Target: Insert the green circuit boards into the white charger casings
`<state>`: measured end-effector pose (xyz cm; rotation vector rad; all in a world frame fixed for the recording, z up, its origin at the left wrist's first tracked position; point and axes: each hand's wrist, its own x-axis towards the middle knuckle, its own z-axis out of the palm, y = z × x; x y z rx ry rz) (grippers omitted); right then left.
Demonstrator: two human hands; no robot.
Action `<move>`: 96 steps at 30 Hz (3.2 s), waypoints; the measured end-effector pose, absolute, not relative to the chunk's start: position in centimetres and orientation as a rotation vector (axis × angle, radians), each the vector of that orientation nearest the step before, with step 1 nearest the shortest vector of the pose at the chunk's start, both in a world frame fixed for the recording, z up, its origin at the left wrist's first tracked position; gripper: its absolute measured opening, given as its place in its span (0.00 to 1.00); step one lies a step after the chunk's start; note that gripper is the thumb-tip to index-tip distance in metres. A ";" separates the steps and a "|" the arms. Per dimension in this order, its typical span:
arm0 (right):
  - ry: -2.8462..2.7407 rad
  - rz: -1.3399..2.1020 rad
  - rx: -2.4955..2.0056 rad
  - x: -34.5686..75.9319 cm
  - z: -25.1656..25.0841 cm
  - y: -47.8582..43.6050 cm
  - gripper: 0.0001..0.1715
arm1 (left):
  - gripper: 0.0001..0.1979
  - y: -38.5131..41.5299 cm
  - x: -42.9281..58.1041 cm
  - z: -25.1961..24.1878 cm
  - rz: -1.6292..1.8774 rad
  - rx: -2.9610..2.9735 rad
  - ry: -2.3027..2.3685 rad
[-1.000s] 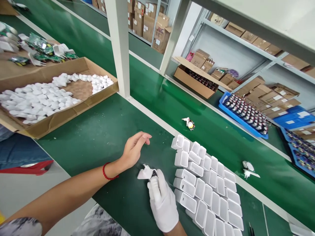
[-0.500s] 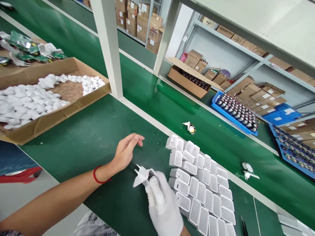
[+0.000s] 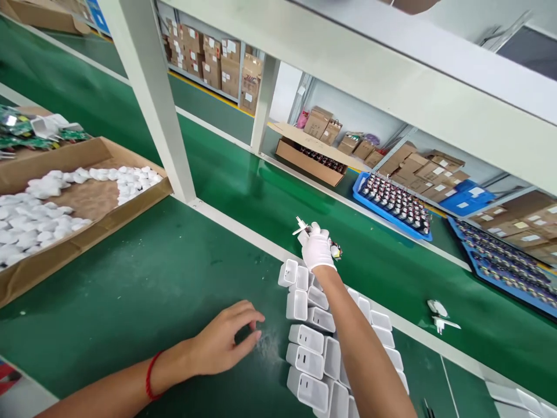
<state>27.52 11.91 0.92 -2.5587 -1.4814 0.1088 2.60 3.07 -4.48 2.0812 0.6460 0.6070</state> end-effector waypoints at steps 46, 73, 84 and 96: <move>-0.927 0.851 -1.116 22.1 4.8 -7.0 0.52 | 0.33 3.1 3.7 -4.4 0.923 1.907 0.543; -1.367 0.883 -1.342 20.0 1.1 -7.2 0.49 | 0.33 3.8 3.4 -4.3 1.241 1.999 0.257; -1.216 0.944 -1.231 19.6 1.7 -7.1 0.46 | 0.34 3.9 3.4 -4.5 1.253 1.976 0.225; -1.291 0.835 -1.395 19.7 1.1 -7.3 0.45 | 0.33 4.0 3.2 -4.5 1.217 1.980 0.225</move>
